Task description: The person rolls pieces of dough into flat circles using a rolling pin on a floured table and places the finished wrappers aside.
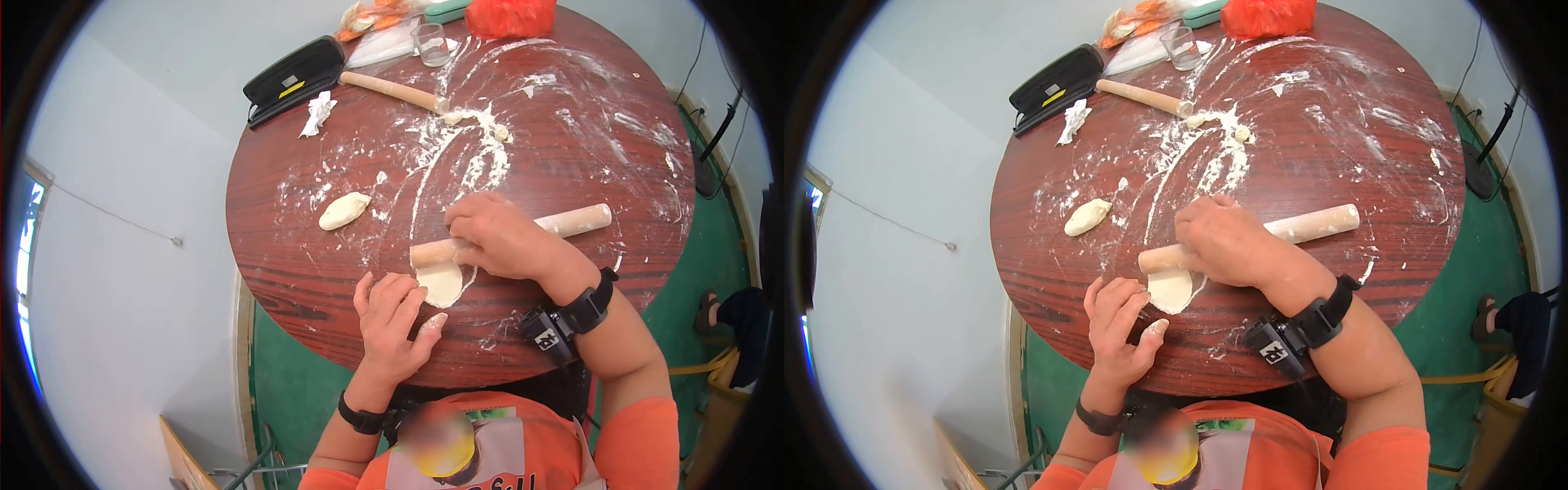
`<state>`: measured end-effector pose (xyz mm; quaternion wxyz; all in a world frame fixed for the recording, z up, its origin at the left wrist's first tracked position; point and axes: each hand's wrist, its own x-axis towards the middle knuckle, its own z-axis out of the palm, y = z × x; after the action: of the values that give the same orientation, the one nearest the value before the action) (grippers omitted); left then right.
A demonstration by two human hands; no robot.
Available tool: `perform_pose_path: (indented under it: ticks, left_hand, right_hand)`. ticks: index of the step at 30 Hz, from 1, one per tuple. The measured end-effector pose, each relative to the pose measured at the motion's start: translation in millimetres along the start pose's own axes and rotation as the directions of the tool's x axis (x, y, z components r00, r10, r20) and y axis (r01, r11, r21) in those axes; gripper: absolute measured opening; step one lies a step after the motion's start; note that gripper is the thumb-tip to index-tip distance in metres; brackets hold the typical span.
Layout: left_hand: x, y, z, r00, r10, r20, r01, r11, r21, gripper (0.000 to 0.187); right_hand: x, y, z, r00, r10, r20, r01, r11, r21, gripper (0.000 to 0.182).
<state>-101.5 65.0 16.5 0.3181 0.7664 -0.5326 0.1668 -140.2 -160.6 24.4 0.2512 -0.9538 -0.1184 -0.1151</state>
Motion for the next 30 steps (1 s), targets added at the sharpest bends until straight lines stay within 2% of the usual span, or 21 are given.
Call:
perform_pose_path:
  ticks: [2,4,5,10,12,14,16,18,19,20,22,23,25,27,30]
  left_hand:
    - [-1,0,1,1.000,0.001,0.006,-0.001,1.000,0.002,0.039]
    - [1,2,2,1.000,0.016,0.006,-0.016,1.000,0.005,0.040]
    - [2,4,2,0.997,0.033,0.068,-0.034,0.999,0.028,0.041]
    - [6,11,3,0.970,0.036,0.239,-0.058,0.995,0.086,0.041]
    - [4,10,3,0.975,0.025,0.219,-0.044,0.995,0.086,0.039]
    - [2,6,4,0.979,0.015,0.203,-0.032,0.996,0.082,0.037]
    - [-2,1,4,0.992,-0.021,0.122,0.009,0.996,0.093,0.034]
    - [-2,2,4,0.996,-0.018,0.092,0.009,0.995,0.095,0.034]
    - [-2,2,4,0.995,-0.017,0.100,0.007,0.995,0.097,0.035]
    - [-1,3,4,0.994,-0.017,0.107,0.006,0.995,0.099,0.036]
    - [-1,3,3,0.991,-0.011,0.131,-0.003,0.994,0.111,0.037]
    - [0,4,3,0.988,-0.006,0.153,-0.013,0.992,0.122,0.039]
    - [3,6,3,0.983,0.033,0.182,-0.049,0.995,0.087,0.042]
    - [5,9,4,0.963,0.094,0.252,-0.107,0.993,0.039,0.048]
    - [4,8,4,0.955,0.105,0.278,-0.115,0.993,0.019,0.045]
  right_hand:
    - [2,5,4,0.991,0.000,-0.131,-0.001,1.000,-0.008,0.018]
    - [3,7,6,0.985,-0.003,-0.173,-0.006,0.999,-0.053,0.017]
    - [3,7,6,0.977,-0.009,-0.214,-0.010,0.996,-0.089,0.017]
    - [0,2,0,0.985,-0.017,-0.169,-0.008,0.989,-0.145,0.014]
    - [2,2,-8,0.984,-0.014,-0.176,-0.011,0.990,-0.141,0.014]
    - [2,4,-17,0.985,0.060,-0.160,-0.063,0.998,-0.019,0.017]
    - [-1,6,-13,0.991,0.051,-0.128,-0.054,0.998,-0.019,0.018]
    - [-5,1,-3,0.982,-0.057,-0.179,0.057,0.998,-0.005,0.022]
    - [-5,-2,-4,0.972,-0.145,-0.183,0.131,0.988,-0.083,0.025]
    - [-5,-2,-4,0.972,-0.143,-0.184,0.130,0.988,-0.081,0.025]
    - [-3,-3,-4,0.989,-0.142,-0.037,0.138,0.987,-0.083,0.023]
    - [-3,-3,-6,0.989,-0.142,-0.036,0.138,0.987,-0.083,0.023]
    - [-3,0,-15,0.998,0.030,-0.057,-0.032,0.999,-0.044,0.020]
    - [-3,6,-19,0.995,0.047,-0.087,-0.048,0.999,-0.016,0.020]
    - [-4,7,-21,0.988,0.038,-0.150,-0.039,0.999,-0.001,0.019]
